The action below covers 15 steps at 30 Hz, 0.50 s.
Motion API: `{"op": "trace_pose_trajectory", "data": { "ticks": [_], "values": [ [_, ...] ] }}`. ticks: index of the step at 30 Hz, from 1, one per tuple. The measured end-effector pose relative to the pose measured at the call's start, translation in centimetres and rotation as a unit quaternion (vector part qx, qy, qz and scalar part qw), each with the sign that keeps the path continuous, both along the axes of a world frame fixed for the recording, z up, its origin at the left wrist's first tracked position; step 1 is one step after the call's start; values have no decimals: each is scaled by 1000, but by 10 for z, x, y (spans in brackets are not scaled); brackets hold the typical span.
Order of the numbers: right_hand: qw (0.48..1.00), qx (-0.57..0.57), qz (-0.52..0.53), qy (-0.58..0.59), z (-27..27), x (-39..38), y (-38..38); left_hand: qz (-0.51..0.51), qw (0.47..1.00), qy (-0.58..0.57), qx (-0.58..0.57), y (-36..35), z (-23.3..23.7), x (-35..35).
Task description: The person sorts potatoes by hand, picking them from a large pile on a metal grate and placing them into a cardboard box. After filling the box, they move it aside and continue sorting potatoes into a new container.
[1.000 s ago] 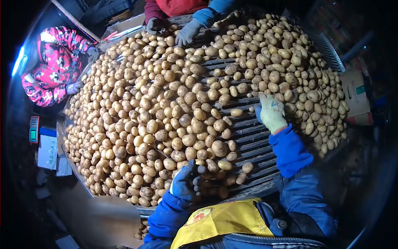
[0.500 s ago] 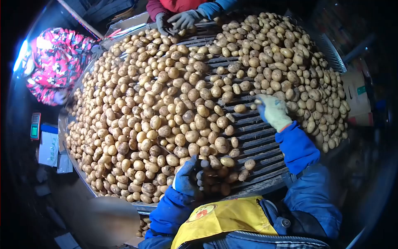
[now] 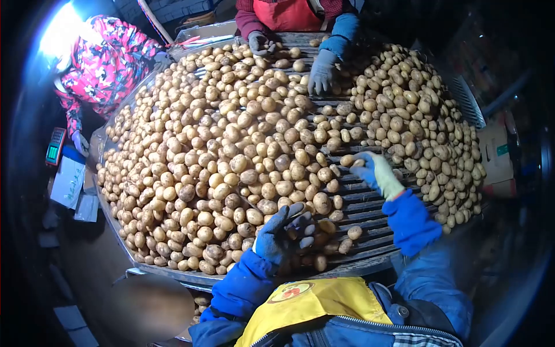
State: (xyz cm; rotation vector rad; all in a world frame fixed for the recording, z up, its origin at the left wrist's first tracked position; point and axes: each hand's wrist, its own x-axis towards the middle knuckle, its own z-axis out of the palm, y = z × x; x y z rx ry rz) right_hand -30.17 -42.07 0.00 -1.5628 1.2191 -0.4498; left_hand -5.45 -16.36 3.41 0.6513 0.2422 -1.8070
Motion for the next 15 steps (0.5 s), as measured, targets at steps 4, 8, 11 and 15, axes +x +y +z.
{"op": "trace_pose_trajectory", "data": {
  "ticks": [4,8,11,15],
  "values": [
    [966,171,104,-162,63,41,97,-18,999,-1,27,-13,11,-14],
    [915,305,-81,-251,46,27,56,-18,986,155,-62,-8,-32,-16],
    [988,-83,-47,118,46,6,3,-35,988,147,-37,-4,-28,-11],
    [911,-210,-28,355,10,-9,-53,-51,982,176,-39,-9,-29,-7]
  ]
}}
